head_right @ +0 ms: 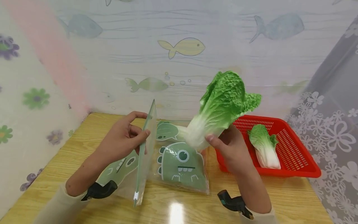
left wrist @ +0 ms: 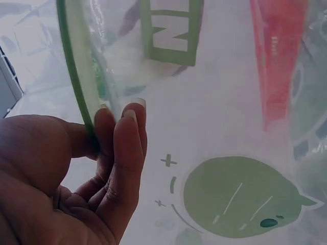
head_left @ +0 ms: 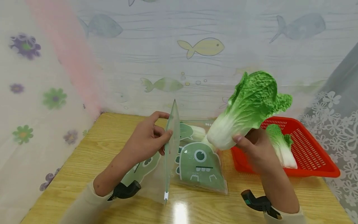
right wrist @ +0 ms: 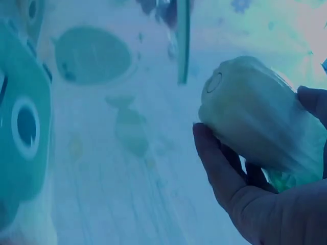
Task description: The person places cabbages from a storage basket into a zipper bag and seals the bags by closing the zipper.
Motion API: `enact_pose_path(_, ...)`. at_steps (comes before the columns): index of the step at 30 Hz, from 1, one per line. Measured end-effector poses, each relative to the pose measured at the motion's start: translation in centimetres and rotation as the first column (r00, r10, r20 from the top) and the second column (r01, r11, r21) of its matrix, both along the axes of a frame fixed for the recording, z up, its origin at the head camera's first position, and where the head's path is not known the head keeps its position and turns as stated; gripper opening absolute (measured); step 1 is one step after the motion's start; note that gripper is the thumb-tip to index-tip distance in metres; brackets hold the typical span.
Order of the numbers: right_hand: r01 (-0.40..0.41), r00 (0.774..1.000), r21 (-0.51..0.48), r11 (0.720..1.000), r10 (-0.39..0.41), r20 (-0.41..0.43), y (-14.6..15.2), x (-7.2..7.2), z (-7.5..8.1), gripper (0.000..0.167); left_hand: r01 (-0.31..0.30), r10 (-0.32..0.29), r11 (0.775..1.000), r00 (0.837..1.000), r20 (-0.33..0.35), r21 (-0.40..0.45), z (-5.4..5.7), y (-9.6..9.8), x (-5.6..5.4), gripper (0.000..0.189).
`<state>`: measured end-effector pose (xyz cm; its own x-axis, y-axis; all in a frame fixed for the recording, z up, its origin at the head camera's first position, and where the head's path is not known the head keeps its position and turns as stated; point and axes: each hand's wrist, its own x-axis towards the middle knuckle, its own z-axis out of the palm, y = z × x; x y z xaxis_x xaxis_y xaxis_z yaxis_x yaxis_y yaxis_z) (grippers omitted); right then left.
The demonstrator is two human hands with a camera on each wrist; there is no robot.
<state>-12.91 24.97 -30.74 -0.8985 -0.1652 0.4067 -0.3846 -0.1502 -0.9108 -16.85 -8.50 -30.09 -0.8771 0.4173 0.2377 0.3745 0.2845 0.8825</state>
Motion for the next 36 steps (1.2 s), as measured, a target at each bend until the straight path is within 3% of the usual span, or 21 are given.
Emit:
enact_pose_path(4,-0.041,0.999,-0.091,0.995,0.038,-0.031,-2.6,0.7,0.2,0.057,0.034,-0.036,0.999,0.998,0.054,0.034,0.3,1.1,0.4,0.052)
enact_pose_path(7,-0.038,0.999,-0.106,0.994,0.035,-0.037,-4.4,1.2,0.5,0.056,0.058,-0.064,0.996,0.993,0.096,0.063,0.6,1.9,0.5,0.057)
enact_pose_path(13,-0.066,0.995,-0.018,0.998,0.064,-0.076,-7.3,1.4,0.7,0.061,0.061,-0.07,0.996,0.988,0.14,0.07,0.6,3.1,0.7,0.069)
enact_pose_path(18,-0.068,0.987,0.117,0.991,0.084,-0.138,-8.4,1.5,0.7,0.052,0.0,0.002,0.999,0.998,0.056,-0.036,0.5,3.5,0.4,0.08)
enact_pose_path(22,0.028,0.985,0.236,0.971,0.013,-0.17,-8.2,1.9,0.9,0.044,-0.064,0.058,0.991,0.997,-0.054,-0.116,0.4,3.6,0.2,0.068)
enact_pose_path(26,0.048,0.989,0.277,0.96,-0.006,-0.149,-8.0,1.9,1.1,0.047,-0.143,0.099,0.97,0.97,-0.22,-0.195,0.4,3.5,0.2,0.05)
enact_pose_path(28,0.039,0.991,0.271,0.962,-0.001,-0.136,-8.0,1.8,1.1,0.05,-0.164,0.105,0.964,0.957,-0.27,-0.209,0.3,3.4,0.1,0.045)
enact_pose_path(31,0.027,0.993,0.263,0.964,0.005,-0.121,-8.0,1.6,1.0,0.051,-0.155,0.097,0.969,0.956,-0.278,-0.194,0.2,3.3,0.1,0.04)
enact_pose_path(36,0.088,0.993,0.313,0.946,-0.059,-0.101,-7.9,1.5,0.8,0.05,-0.165,0.121,0.976,0.953,-0.277,-0.141,0.2,3.0,0.3,0.034)
